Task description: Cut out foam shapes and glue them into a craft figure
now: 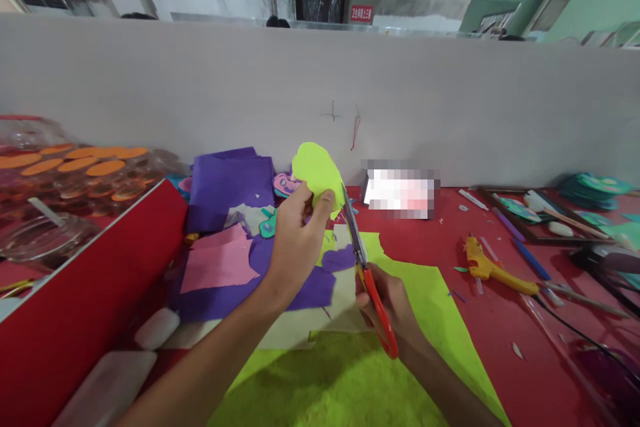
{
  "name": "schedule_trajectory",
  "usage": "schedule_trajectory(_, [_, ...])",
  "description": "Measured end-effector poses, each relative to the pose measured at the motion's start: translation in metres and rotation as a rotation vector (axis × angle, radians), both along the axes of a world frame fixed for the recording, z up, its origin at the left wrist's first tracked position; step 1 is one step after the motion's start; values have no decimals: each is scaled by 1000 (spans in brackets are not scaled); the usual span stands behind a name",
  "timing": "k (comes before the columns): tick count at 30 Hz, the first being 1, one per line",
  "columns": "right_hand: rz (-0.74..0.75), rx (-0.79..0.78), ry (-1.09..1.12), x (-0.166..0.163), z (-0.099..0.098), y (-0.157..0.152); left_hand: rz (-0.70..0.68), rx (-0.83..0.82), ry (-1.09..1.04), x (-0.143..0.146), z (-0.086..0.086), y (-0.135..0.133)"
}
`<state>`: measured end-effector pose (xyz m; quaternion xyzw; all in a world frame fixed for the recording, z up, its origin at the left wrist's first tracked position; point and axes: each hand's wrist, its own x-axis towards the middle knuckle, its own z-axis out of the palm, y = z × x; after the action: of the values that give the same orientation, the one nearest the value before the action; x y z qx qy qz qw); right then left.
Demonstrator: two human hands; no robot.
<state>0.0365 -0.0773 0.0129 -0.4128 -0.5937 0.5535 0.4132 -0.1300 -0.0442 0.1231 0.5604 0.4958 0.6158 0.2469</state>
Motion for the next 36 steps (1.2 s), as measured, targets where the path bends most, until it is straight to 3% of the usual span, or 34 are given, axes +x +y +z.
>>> schedule_trajectory(10, [84,-85,192,-10,4,-7,-5,-33,138,2,6,-7])
schedule_trajectory(15, [-2,-56,185,-9,-4,-11,-52,-35,166,3,6,-7])
schedule_trajectory(26, [77,76,219,-8,-7,-4,-61,-8,321,7,2,-8])
schedule_trajectory(36, [59,59,161,-3,-2,-4,-79,-23,287,9,2,-6])
